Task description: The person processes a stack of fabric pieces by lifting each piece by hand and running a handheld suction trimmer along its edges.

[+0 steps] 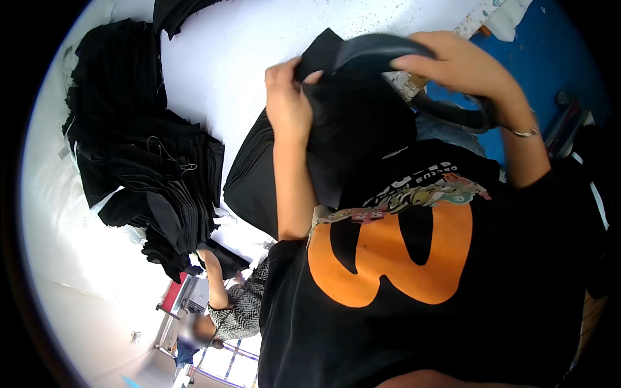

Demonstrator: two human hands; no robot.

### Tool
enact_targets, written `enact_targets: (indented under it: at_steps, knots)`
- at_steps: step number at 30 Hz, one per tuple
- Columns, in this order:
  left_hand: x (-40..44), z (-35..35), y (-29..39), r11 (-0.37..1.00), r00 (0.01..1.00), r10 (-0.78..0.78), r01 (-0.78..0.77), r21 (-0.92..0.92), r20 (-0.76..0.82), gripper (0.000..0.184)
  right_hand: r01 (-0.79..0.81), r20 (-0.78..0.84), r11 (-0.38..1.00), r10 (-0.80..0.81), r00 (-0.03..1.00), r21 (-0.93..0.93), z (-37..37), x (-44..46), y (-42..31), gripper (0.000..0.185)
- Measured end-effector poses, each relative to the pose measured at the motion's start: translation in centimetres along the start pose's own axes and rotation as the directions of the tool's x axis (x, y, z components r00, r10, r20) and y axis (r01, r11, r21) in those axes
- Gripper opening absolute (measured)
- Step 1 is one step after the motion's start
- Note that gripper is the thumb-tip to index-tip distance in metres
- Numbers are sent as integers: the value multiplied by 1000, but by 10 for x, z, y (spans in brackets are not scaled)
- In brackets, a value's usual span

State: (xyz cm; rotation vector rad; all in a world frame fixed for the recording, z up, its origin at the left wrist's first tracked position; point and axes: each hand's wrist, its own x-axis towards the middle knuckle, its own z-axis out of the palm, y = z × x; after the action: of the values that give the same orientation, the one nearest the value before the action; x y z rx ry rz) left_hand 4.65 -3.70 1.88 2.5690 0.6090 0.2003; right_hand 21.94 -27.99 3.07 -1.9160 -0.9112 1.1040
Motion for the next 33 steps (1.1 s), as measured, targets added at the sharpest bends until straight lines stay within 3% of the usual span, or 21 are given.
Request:
enact_targets:
  at_steps: [1,2,4,5,6,8,10,11,12,14,16,17,18,20,21,22,24,30,32,33]
  knots:
    - [5,13,-11,986,987,160,-159,44,-25,27,93,-107,994,-100,989,-64,18,13,2,45]
    - [9,21,-16,985,986,167,-166,38,-30,27,180,-204,974,-206,957,-140,31,25,4,45]
    - [14,26,-19,973,994,-73,90,-210,87,27,171,-244,982,-186,952,-81,25,25,-3,45]
    - [13,26,-20,958,986,-138,157,-240,96,29,117,-260,990,-93,961,77,14,14,-9,45]
    - [10,25,-17,958,985,-142,161,-239,97,29,61,-258,970,2,966,235,2,4,-12,46]
    - [6,26,-13,931,989,-145,126,-342,-31,31,33,-223,976,17,975,217,-8,-2,-4,46]
    - [3,33,-21,915,990,-140,123,-385,-16,31,-79,-12,991,80,997,112,-6,3,1,48]
    - [3,35,-24,899,991,-131,118,-421,-2,32,-39,-72,996,45,996,81,9,14,-1,49]
    - [6,33,-18,900,992,-126,113,-421,-4,32,-73,-116,994,82,990,83,21,29,-2,51]
    - [6,12,9,972,971,-54,-2,-236,-232,29,46,-264,972,18,964,231,25,38,-10,52]
    - [-8,-9,12,988,948,-12,-37,-149,-317,28,-15,-285,984,65,956,177,6,17,-16,50]
    - [-20,-24,-2,979,991,98,-111,-170,-86,27,-19,-308,995,49,950,100,-3,7,-19,47]
    - [-31,-35,-10,960,966,212,-179,-214,144,26,-26,-334,999,31,942,19,-8,-3,-23,45]
    - [-53,-49,-8,954,876,297,-256,-156,379,20,-12,-259,998,-3,966,-57,-12,-18,-20,47]
    - [-62,-48,2,962,919,267,-234,-144,291,11,6,-187,992,-30,982,-125,-12,-23,-23,51]
    - [-72,-48,7,965,935,239,-199,-168,264,8,1,-73,931,-29,997,-366,4,-25,-45,47]
    - [-74,-42,6,967,942,195,-138,-214,275,5,172,-75,857,-237,969,-486,45,-2,-52,38]
    - [-79,-48,10,966,942,240,-208,-153,235,4,250,-188,822,-391,901,-511,82,52,-71,39]
    - [-89,-52,10,973,953,222,-203,-108,206,5,95,-140,868,-184,973,-488,63,16,-72,40]
    - [-92,-51,9,974,960,219,-204,-97,176,5,106,-127,861,-193,973,-498,62,15,-74,40]
